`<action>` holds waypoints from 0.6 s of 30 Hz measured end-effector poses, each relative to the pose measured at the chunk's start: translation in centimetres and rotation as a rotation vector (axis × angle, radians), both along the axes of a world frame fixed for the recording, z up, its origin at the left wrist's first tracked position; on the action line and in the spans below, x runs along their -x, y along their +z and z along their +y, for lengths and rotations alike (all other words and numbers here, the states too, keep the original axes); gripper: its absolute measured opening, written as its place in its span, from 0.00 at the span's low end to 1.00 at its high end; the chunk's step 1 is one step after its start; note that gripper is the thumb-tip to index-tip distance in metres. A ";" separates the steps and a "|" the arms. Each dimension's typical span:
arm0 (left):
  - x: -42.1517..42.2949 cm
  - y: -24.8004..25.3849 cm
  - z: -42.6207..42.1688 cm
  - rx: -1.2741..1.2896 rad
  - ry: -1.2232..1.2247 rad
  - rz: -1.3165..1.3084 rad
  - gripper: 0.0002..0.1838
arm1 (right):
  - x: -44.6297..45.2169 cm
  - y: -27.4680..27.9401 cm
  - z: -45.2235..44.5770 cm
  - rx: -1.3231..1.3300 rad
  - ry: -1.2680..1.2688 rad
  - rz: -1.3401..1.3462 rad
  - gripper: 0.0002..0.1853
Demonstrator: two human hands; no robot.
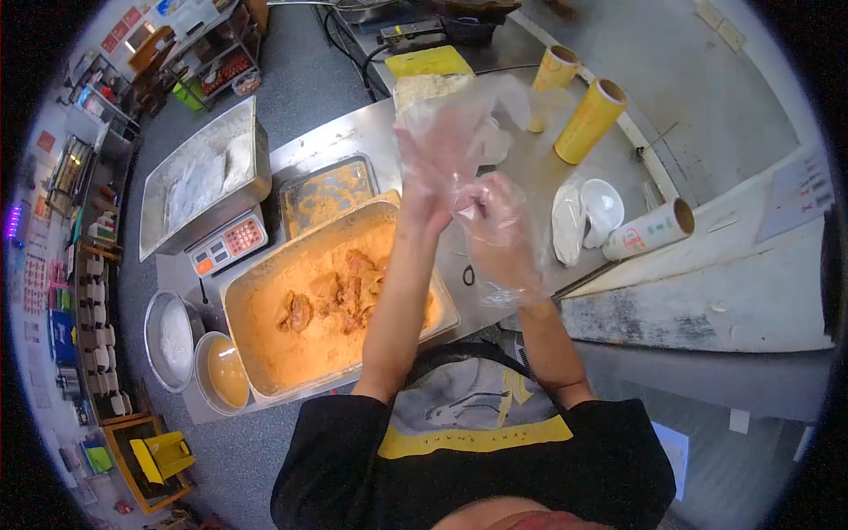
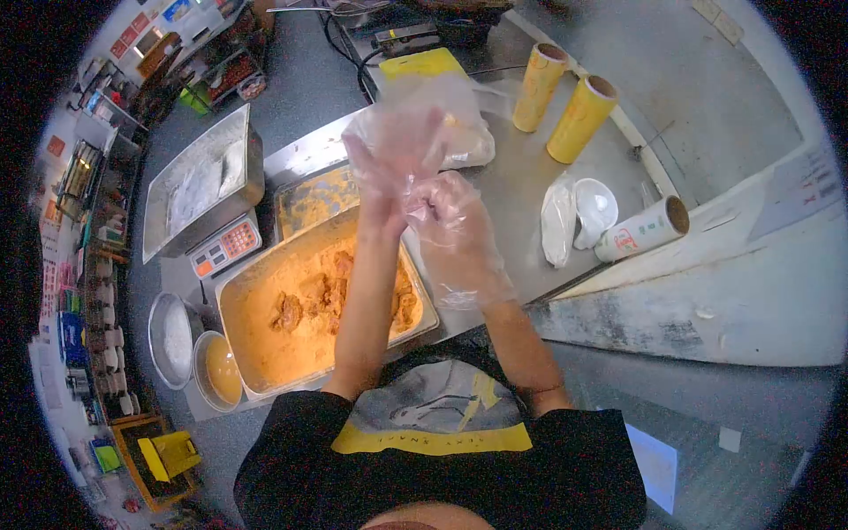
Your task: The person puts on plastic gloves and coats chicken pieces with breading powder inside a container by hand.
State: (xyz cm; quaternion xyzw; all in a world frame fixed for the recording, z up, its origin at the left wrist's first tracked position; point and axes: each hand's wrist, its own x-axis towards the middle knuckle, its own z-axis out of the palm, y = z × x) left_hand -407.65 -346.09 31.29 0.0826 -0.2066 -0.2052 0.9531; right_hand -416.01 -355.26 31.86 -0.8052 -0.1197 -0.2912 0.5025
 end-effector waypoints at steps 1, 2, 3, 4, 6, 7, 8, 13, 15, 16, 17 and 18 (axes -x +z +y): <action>0.1 -0.3 0.3 -0.002 0.005 0.003 0.28 | 0.1 -0.3 -0.1 -0.002 0.005 0.003 0.03; 0.0 -0.7 0.5 -0.400 0.206 -0.231 0.32 | 0.2 -0.8 -0.5 0.051 0.030 -0.012 0.03; 0.1 -1.1 0.8 -0.804 0.405 -0.459 0.35 | 0.4 -1.3 -0.6 0.102 0.057 -0.023 0.03; 0.0 -1.0 0.9 -0.812 0.411 -0.444 0.35 | 0.8 -1.3 -0.3 0.098 0.070 -0.012 0.03; -0.1 -0.2 1.1 -0.594 0.324 -0.294 0.36 | 1.7 -1.2 0.5 0.147 0.233 0.094 0.03; -0.1 0.2 1.6 -0.605 0.354 -0.259 0.36 | 1.6 -1.8 0.8 0.144 0.275 0.116 0.03; 0.1 0.3 2.4 -0.581 0.302 -0.214 0.38 | 1.4 -2.6 1.0 0.054 0.253 0.104 0.03; 3.6 -2.7 5.8 -0.628 0.501 -0.152 0.37 | 1.9 -5.4 3.3 -0.338 0.213 0.250 0.02; 4.9 -4.3 8.3 -1.103 0.776 -0.440 0.35 | 2.2 -4.7 5.1 -0.343 0.245 0.325 0.02; 5.7 -5.0 9.6 -1.566 1.041 -0.738 0.34 | 2.2 -4.7 5.9 -0.344 0.237 0.328 0.02; 6.6 -5.0 10.5 -1.565 1.036 -0.739 0.34 | 2.1 -4.6 6.8 -0.096 0.245 0.223 0.02; 7.5 -4.9 11.5 -1.518 0.805 -0.513 0.30 | 1.8 -4.6 7.9 0.152 0.251 0.112 0.03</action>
